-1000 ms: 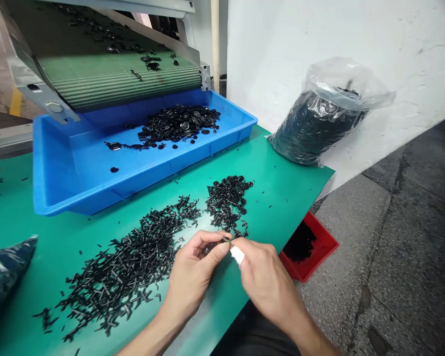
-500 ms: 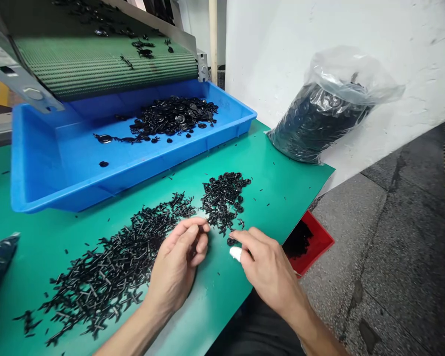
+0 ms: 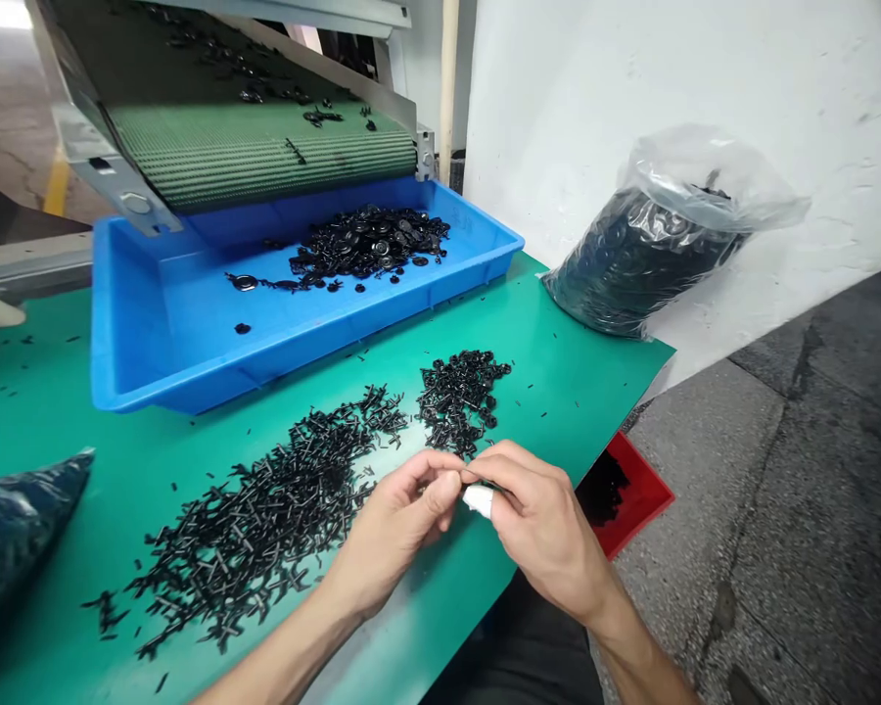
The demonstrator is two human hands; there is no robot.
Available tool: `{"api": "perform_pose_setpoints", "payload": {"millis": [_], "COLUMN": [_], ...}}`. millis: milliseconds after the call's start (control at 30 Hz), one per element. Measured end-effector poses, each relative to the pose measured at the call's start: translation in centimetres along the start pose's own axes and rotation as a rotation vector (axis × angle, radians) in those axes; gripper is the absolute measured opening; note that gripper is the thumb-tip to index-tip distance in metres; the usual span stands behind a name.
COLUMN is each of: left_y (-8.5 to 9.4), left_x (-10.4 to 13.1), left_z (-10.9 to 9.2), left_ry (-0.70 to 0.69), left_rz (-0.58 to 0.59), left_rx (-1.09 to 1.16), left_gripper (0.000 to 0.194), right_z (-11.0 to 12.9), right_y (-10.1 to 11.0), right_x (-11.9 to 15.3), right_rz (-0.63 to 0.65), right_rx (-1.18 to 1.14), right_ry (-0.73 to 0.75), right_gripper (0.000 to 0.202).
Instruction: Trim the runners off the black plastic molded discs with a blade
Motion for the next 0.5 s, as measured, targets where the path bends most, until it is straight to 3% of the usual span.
{"api": "perform_pose_setpoints", "payload": {"millis": [167, 300, 500], "left_y": [0.7, 1.3, 1.4], "left_x": [-0.1, -0.1, 0.3], "left_z": [0.3, 0.5, 0.1], "left_ry": [-0.014, -0.035, -0.078], "left_rz": [-0.043, -0.118, -0.193], "left_rx": [0.161, 0.241, 0.218], "left_gripper": [0.026, 0.032, 0.024], "right_z": [0.6, 0.5, 1.1], "right_y": [0.5, 0.2, -0.7], "right_x": [0.4, 1.4, 2.3], "right_rz": [-0.014, -0.012, -0.12], "right_rx": [0.069, 0.288, 0.44], "right_ry": [0.019, -0.009, -0.055], "right_gripper": [0.046, 0.049, 0.027]}}
Point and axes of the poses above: each hand's wrist, its own x-axis away from the middle knuckle, its own y-axis out of the back of the hand, z = x × y, the point moved 10 cm from there along -x, towards the middle knuckle, and after that the axes turned 8 degrees about z, right-handed, at the moved point
